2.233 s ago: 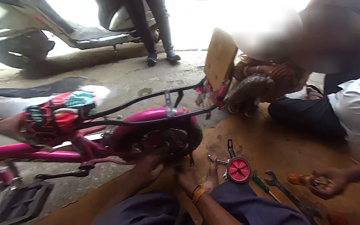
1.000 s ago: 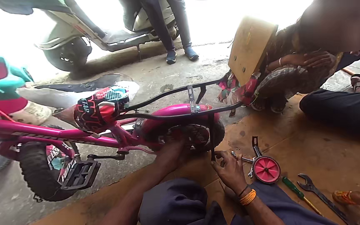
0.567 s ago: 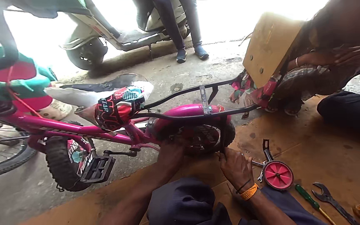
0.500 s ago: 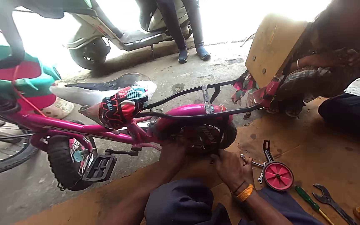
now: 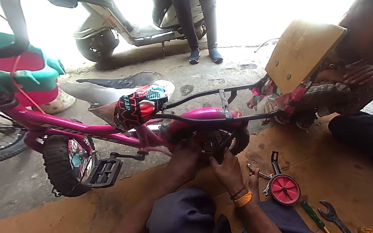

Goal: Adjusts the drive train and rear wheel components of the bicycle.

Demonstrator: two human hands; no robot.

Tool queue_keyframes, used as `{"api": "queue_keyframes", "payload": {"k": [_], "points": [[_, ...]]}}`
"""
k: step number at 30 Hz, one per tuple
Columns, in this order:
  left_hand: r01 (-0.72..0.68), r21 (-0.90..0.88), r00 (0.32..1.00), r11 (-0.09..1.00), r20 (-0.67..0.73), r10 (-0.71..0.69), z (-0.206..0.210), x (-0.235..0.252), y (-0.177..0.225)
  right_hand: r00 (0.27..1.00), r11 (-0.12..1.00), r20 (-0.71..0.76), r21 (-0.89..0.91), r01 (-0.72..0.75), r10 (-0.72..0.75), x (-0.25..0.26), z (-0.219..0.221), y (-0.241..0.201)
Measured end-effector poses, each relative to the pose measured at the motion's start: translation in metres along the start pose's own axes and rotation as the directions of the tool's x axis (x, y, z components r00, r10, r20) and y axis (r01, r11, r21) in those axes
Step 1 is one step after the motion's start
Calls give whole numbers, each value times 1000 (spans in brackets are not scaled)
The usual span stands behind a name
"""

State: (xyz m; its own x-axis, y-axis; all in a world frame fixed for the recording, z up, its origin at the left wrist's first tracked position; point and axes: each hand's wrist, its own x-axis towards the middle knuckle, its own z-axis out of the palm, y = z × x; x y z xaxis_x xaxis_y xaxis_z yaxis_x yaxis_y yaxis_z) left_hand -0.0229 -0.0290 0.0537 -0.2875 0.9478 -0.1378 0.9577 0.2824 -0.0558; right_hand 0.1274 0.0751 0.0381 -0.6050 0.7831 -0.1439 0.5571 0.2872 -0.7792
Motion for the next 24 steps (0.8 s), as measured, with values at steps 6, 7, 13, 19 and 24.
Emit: {"api": "queue_keyframes", "payload": {"k": [6, 7, 13, 19, 24], "points": [[92, 69, 972, 993, -223, -74, 23, 4, 10, 999, 998, -40, -64, 15, -18, 8, 1, 2], [97, 83, 965, 992, -252, -73, 26, 4, 11, 999, 997, -40, -78, 10, -14, 8, 0, 3], [150, 82, 919, 985, -378, -109, 38, 7, 19, 996, 995, -85, -103, 2, -11, 7, -4, 7], [165, 41, 896, 985, -425, -132, 46, 11, 25, 991, 999, -133, -30, 28, -32, 14, 4, 13], [162, 48, 875, 986, -469, -121, 47, 14, 29, 992, 787, 31, 607, -115, 122, 14, -2, 35]]}}
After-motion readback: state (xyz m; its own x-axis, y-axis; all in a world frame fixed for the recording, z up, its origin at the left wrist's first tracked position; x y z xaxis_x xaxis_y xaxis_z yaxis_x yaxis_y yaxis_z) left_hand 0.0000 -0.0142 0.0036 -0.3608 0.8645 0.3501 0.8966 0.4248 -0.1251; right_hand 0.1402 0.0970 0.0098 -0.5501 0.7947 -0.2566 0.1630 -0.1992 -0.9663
